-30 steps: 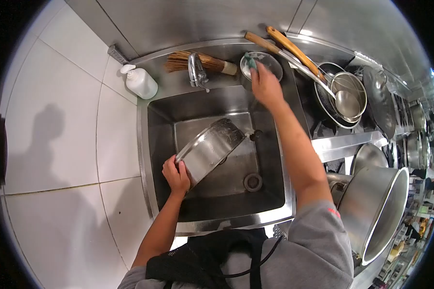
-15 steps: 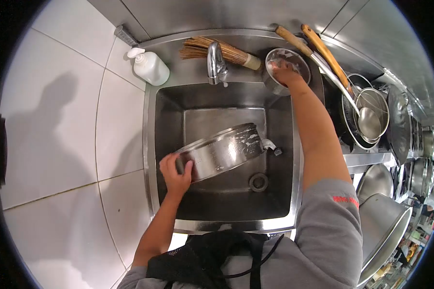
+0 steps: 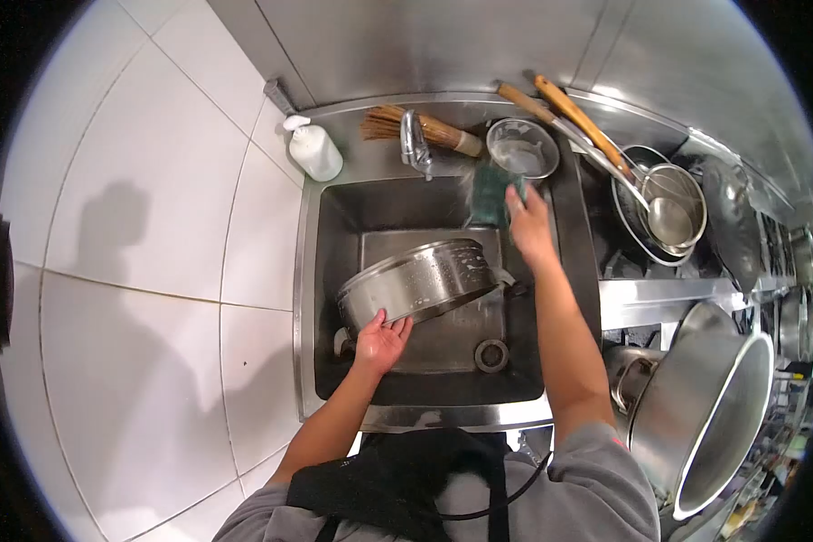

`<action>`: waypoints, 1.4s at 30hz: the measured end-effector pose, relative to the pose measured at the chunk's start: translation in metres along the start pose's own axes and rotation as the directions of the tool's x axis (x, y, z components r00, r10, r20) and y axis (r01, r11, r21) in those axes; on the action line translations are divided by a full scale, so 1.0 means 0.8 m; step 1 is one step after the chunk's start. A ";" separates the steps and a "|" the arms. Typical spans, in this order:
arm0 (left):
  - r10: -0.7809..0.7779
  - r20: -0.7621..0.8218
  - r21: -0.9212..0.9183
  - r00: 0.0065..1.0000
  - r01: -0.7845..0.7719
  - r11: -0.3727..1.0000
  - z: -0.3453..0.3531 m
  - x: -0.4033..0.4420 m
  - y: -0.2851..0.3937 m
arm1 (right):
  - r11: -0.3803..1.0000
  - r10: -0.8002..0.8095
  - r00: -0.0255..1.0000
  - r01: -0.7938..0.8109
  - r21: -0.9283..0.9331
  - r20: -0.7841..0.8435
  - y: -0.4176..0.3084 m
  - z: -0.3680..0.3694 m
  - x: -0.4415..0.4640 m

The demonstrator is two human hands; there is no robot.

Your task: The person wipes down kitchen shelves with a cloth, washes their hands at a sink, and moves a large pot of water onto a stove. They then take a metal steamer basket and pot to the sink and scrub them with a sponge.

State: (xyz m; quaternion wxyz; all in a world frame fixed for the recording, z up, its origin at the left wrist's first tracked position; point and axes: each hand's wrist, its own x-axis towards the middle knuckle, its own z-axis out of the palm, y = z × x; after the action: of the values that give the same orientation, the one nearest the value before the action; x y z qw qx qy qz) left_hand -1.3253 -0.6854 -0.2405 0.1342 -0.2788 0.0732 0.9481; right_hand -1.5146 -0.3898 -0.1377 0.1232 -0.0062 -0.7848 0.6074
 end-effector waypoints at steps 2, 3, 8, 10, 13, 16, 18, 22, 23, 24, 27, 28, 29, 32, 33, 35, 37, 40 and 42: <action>-0.029 0.042 -0.009 0.999 0.029 1.000 -0.001 0.006 -0.003 | 0.971 0.188 0.982 -0.190 0.146 0.032 -0.001 -0.008 -0.054; -0.041 0.056 -0.002 0.998 0.041 0.999 0.001 0.004 -0.009 | 0.955 0.229 0.972 -0.236 0.178 0.062 0.004 -0.016 -0.073; -0.061 -0.015 0.039 0.998 0.062 0.997 0.039 -0.042 -0.047 | 0.960 0.273 0.962 -0.271 0.064 -0.021 0.018 -0.069 -0.141; -0.086 0.051 0.043 0.995 0.084 0.996 0.055 -0.061 -0.051 | 0.955 0.294 0.955 -0.292 0.046 -0.032 0.025 -0.085 -0.159; -0.087 0.109 0.059 0.990 0.081 0.995 0.104 -0.097 -0.046 | 0.953 0.300 0.953 -0.298 0.055 -0.039 0.035 -0.095 -0.181; -0.062 0.170 0.117 0.984 0.043 0.992 0.182 -0.140 -0.036 | 0.957 0.283 0.958 -0.278 0.083 -0.049 0.040 -0.097 -0.199; -0.087 0.346 0.159 0.934 0.033 0.987 0.196 -0.144 -0.026 | 0.959 0.277 0.959 -0.272 0.086 -0.054 0.035 -0.100 -0.207; -0.152 0.443 0.335 0.884 -0.006 0.942 0.235 -0.156 -0.015 | 0.930 0.307 0.952 -0.303 -0.207 -0.017 -0.001 -0.118 -0.230; -0.156 0.443 0.340 0.883 -0.005 0.941 0.237 -0.152 -0.011 | 0.923 0.327 0.945 -0.322 -0.213 -0.011 -0.003 -0.122 -0.235; -0.167 0.421 0.423 0.891 -0.030 0.906 0.239 -0.149 -0.007 | 0.922 0.330 0.944 -0.326 -0.211 -0.017 0.001 -0.125 -0.242; -0.191 0.339 0.516 0.921 -0.012 0.857 0.207 -0.116 0.012 | 0.940 0.340 0.940 -0.340 0.011 -0.029 0.031 -0.120 -0.265; -0.216 0.325 0.484 0.921 0.034 0.874 0.193 -0.102 0.018 | 0.897 0.436 0.899 -0.430 0.098 -0.046 0.048 -0.113 -0.270; -0.241 0.307 0.452 0.920 0.082 0.888 0.175 -0.088 0.023 | 0.836 0.533 0.845 -0.515 0.188 -0.053 0.060 -0.107 -0.279; -0.215 0.246 0.437 0.945 0.090 0.895 0.112 -0.037 0.021 | 0.804 0.577 0.817 -0.566 0.184 -0.012 0.078 -0.087 -0.295; -0.089 0.122 0.459 0.989 0.023 0.888 0.106 -0.030 0.012 | 0.838 0.540 0.841 -0.534 0.116 -0.033 0.079 -0.081 -0.295; -0.128 0.121 0.452 0.984 0.060 0.890 0.092 -0.020 0.004 | 0.842 0.535 0.844 -0.530 0.100 -0.035 0.080 -0.076 -0.297; -0.126 0.016 0.510 0.992 0.100 0.854 0.087 -0.014 -0.001 | 0.869 0.484 0.875 -0.483 0.112 0.022 0.072 -0.071 -0.293; -0.132 0.043 0.603 0.990 0.079 0.793 -0.010 0.048 0.046 | 0.911 0.386 0.913 -0.400 0.102 0.135 0.053 -0.058 -0.286; -0.081 0.009 0.615 0.997 0.059 0.787 -0.021 0.039 0.057 | 0.908 0.353 0.904 -0.393 0.145 0.240 0.056 -0.037 -0.286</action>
State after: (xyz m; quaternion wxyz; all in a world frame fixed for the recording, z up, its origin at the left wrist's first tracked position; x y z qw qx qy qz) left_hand -1.3560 -0.7260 -0.2687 0.2536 -0.2062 0.3642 0.8721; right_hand -1.2934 -0.3860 -0.2160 -0.0787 -0.0814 -0.7158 0.6891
